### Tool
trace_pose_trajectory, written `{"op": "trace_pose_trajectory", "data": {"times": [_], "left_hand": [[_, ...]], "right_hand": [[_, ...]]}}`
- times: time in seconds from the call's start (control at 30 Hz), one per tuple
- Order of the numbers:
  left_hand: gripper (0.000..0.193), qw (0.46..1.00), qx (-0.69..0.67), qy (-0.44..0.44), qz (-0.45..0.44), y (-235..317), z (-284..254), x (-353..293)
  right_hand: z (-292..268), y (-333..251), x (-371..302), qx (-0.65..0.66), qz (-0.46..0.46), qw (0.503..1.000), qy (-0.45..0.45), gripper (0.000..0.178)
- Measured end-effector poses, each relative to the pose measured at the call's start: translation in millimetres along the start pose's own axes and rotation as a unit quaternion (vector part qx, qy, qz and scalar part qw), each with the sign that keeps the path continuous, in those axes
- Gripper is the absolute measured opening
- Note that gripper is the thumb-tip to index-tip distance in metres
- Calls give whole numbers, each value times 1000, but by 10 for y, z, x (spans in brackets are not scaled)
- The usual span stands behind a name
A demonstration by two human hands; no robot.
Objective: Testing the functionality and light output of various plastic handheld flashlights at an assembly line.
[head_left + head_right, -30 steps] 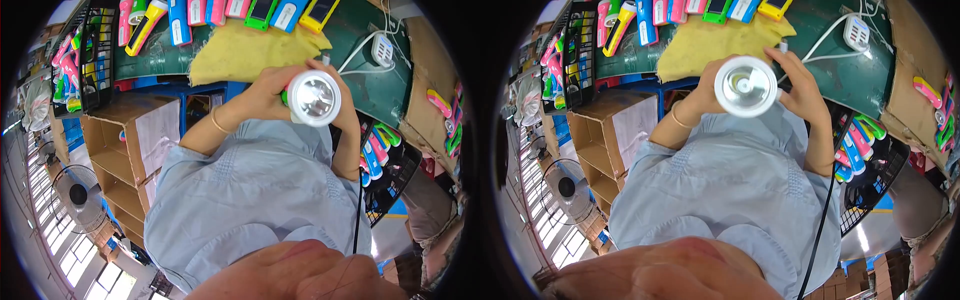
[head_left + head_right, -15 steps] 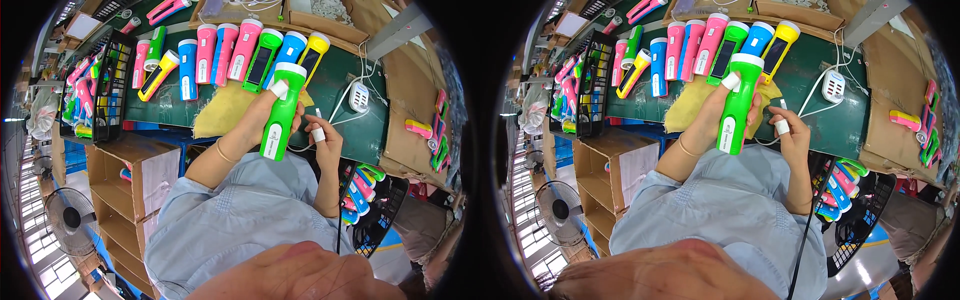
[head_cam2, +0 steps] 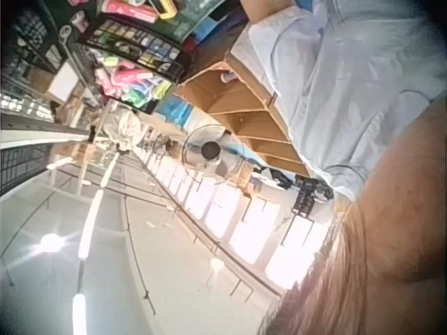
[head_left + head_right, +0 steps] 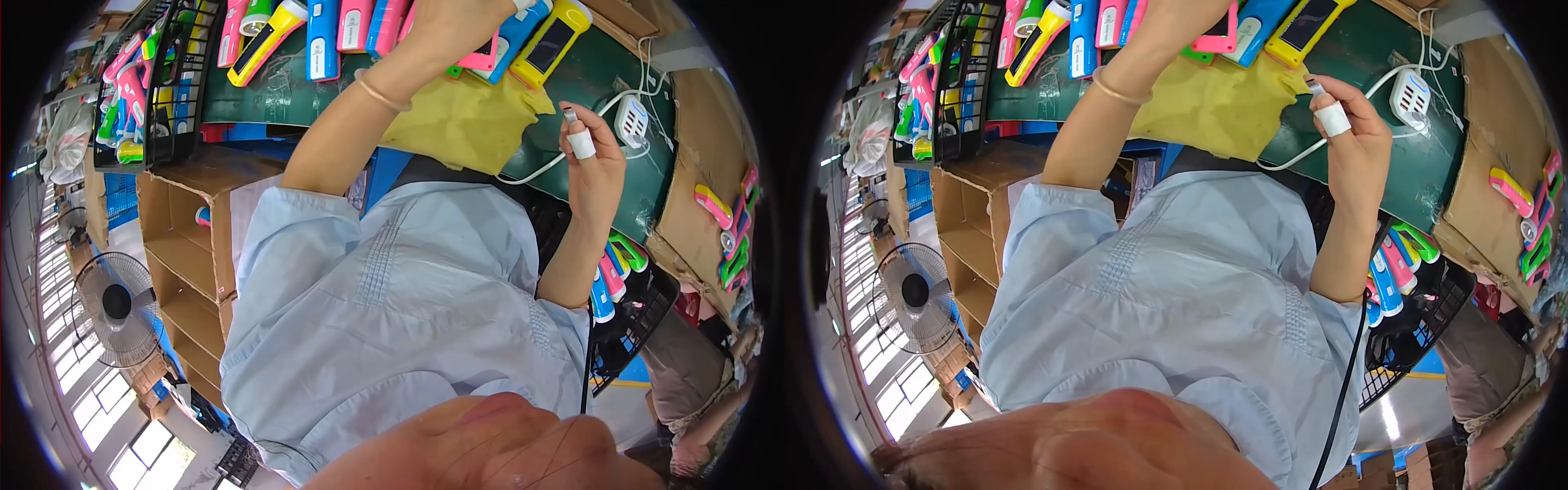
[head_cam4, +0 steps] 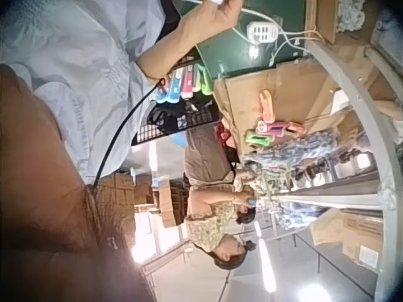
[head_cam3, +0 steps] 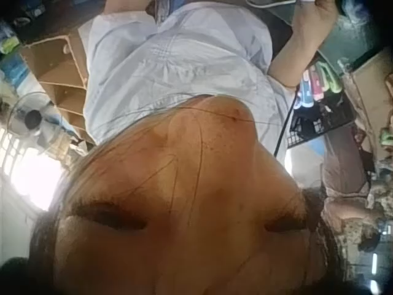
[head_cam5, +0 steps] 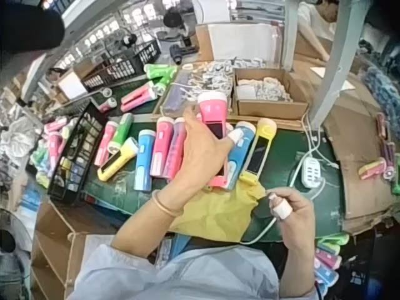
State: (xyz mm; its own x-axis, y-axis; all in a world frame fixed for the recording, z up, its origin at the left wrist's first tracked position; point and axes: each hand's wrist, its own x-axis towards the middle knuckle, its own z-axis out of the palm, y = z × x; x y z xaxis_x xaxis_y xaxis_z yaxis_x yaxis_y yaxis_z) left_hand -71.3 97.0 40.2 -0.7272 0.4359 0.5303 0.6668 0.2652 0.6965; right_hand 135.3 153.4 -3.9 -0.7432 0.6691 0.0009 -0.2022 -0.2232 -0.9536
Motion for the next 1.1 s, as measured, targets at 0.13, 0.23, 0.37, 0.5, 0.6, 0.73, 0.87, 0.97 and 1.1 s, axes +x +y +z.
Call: {"op": "trace_pose_trajectory", "data": {"times": [0.13, 0.23, 0.37, 0.5, 0.6, 0.73, 0.87, 0.97, 1.1], "left_hand": [[76, 997, -1, -51, -60, 29, -20, 40], [34, 782, -466, -298, -286, -97, -73, 52], [30, 590, -631, -364, -350, -212, -130, -256], [26, 808, -459, -277, -246, -235, 131, -458], [30, 730, -551, -275, -297, -142, -54, -548], [57, 713, -629, -250, -183, 10, -193, -446], [49, 536, -750, -248, -299, 30, -133, -547], [48, 571, -731, -191, -321, -39, -146, -651], [58, 603, -759, -233, -79, -121, -51, -731]], "right_hand": [[47, -17, 57, -84, -15, 996, 36, 17], [165, -106, 141, -130, -69, 988, 42, 13], [368, -122, 243, -329, -227, 917, 16, 12], [386, -161, 318, -471, -317, 823, -29, 15], [252, -408, 328, -351, -182, 892, -218, 10], [431, -531, -9, -328, -172, 888, -273, 27], [311, -134, -150, -418, -482, 720, -272, 24], [308, -67, -288, -397, -502, 696, -327, 17], [339, -70, -386, -430, -370, 813, -128, 46]]}}
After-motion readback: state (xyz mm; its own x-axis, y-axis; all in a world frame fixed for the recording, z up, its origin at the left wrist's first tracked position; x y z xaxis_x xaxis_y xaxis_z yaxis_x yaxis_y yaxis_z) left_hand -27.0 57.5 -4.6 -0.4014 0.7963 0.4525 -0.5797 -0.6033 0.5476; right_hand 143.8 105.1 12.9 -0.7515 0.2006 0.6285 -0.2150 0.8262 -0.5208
